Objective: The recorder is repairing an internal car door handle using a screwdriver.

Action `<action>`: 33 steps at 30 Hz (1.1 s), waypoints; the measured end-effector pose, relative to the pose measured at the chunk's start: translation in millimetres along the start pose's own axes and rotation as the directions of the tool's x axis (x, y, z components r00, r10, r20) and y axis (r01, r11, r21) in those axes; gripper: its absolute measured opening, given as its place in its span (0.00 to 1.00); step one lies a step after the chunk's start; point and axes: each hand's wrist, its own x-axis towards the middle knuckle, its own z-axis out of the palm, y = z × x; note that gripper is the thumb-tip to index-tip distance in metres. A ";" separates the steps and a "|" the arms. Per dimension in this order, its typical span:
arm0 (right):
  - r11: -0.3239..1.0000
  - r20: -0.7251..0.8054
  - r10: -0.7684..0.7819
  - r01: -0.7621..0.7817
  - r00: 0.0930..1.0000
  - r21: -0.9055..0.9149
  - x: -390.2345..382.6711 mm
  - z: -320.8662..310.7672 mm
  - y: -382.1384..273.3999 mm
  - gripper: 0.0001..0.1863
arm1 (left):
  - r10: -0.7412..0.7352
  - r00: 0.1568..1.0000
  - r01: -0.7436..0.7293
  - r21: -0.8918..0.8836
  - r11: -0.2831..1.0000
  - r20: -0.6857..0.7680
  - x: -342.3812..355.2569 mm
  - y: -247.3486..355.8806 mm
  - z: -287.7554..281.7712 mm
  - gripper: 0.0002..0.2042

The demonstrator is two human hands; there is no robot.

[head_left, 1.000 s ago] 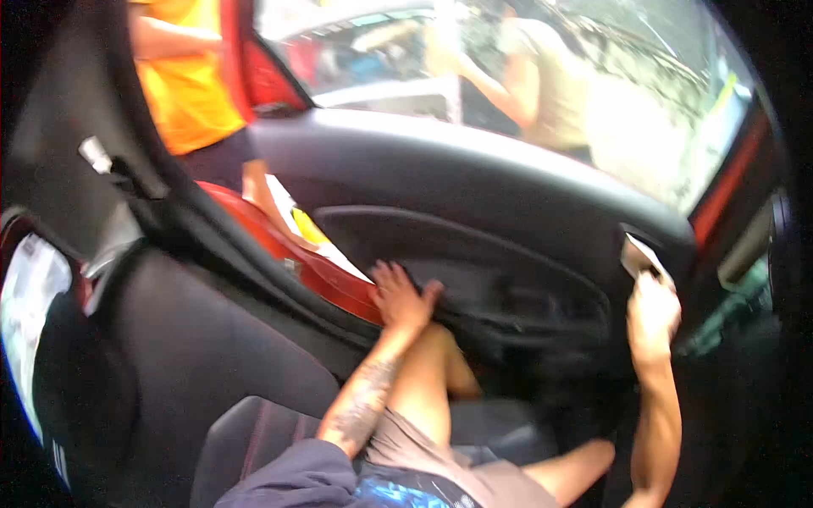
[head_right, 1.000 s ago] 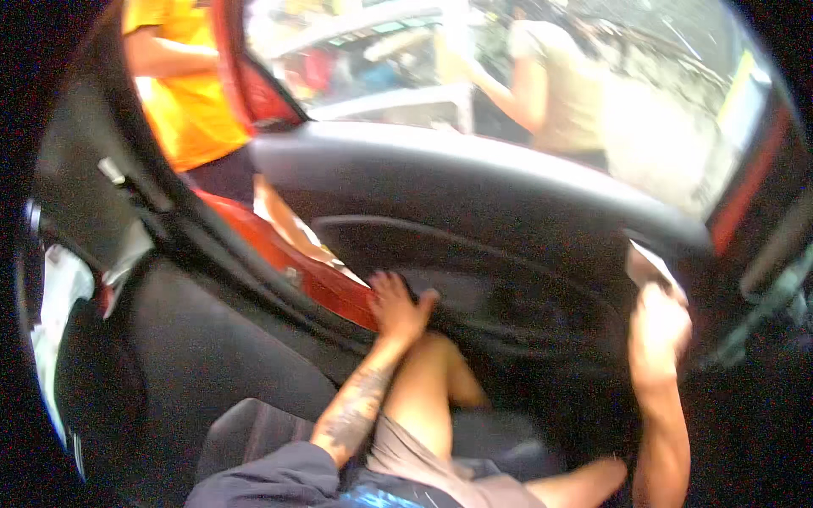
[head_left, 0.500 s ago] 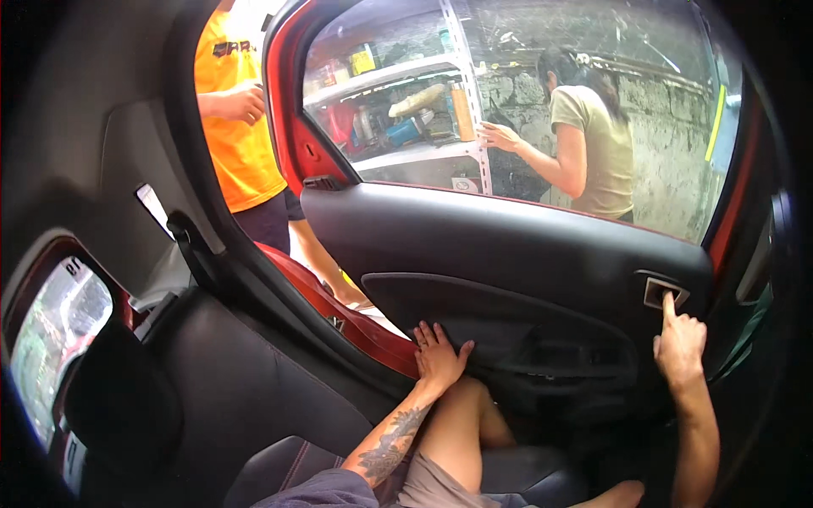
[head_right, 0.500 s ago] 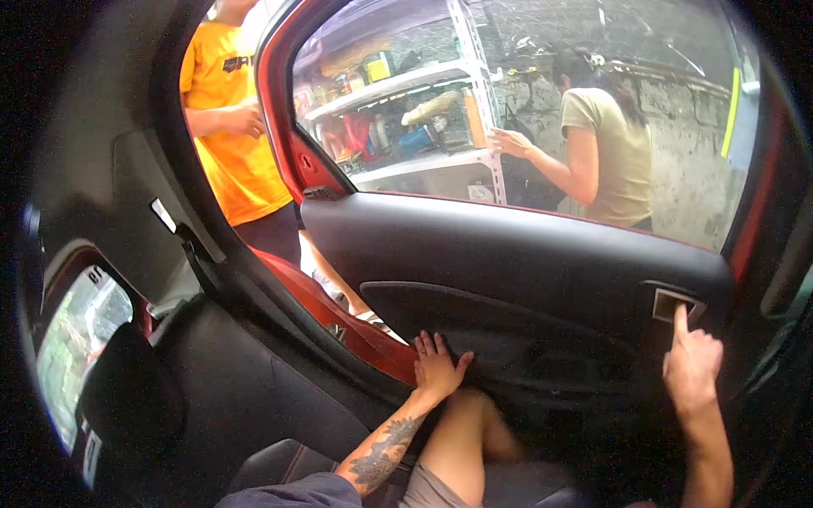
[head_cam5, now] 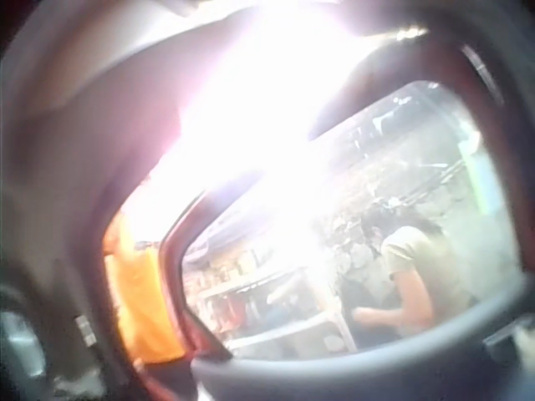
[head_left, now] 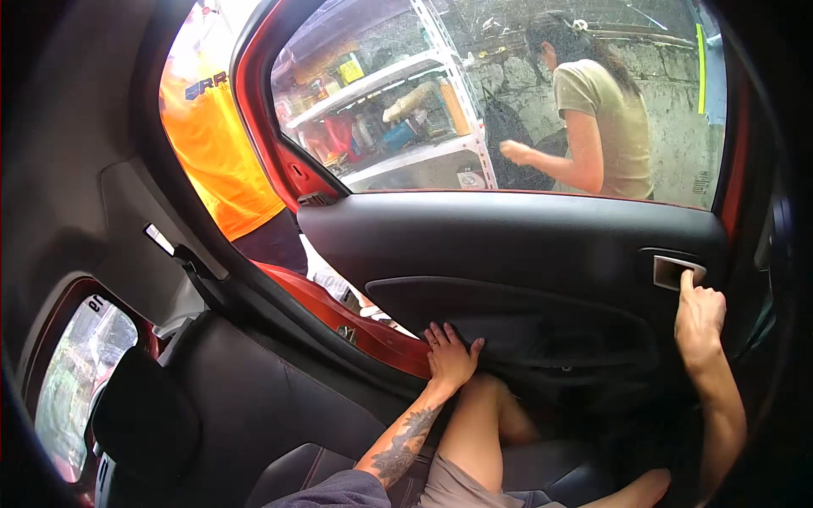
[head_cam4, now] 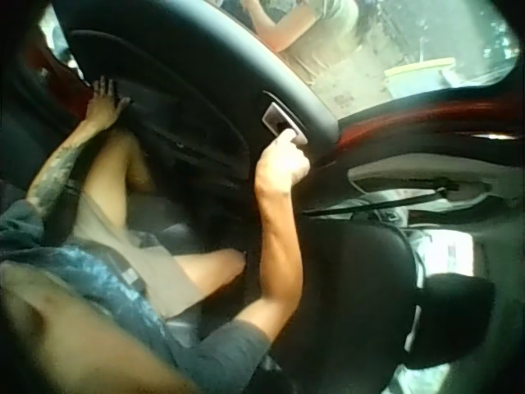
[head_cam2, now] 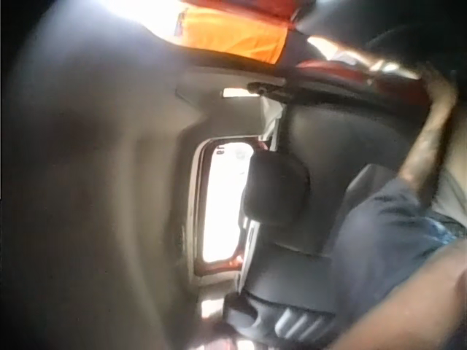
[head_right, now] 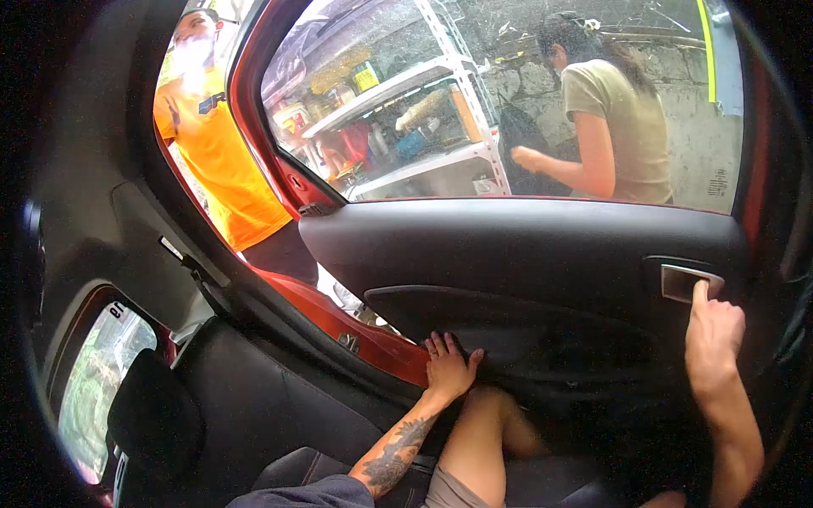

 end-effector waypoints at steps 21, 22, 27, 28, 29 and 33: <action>0.311 -0.493 -0.256 0.553 0.832 0.773 -54.2 8.5 -151.6 0.29 | -0.047 0.993 0.054 -0.066 0.996 0.112 14.4 -9.8 8.8 0.40; 0.239 -0.486 -0.321 0.566 0.813 0.789 -55.6 8.1 -172.7 0.28 | -0.034 0.991 0.046 -0.093 0.995 0.126 16.9 -10.5 7.5 0.40; 0.270 -0.425 -0.513 0.610 0.746 0.745 -45.5 18.8 -244.8 0.22 | 0.014 0.990 0.005 -0.142 0.990 0.137 27.5 -15.0 9.1 0.41; 0.253 -0.463 -0.483 0.624 0.743 0.739 -41.9 22.9 -253.0 0.22 | 0.002 0.990 0.016 -0.127 0.992 0.140 29.1 -16.2 10.8 0.41; 0.278 -0.442 -0.466 0.601 0.767 0.749 -39.4 26.8 -260.1 0.19 | 0.014 0.992 0.001 -0.118 0.993 0.127 30.1 -17.7 12.6 0.41; 0.288 -0.480 -0.358 0.584 0.801 0.759 -35.0 37.9 -274.7 0.16 | 0.053 0.991 -0.039 -0.120 0.992 0.123 34.3 -23.7 17.8 0.41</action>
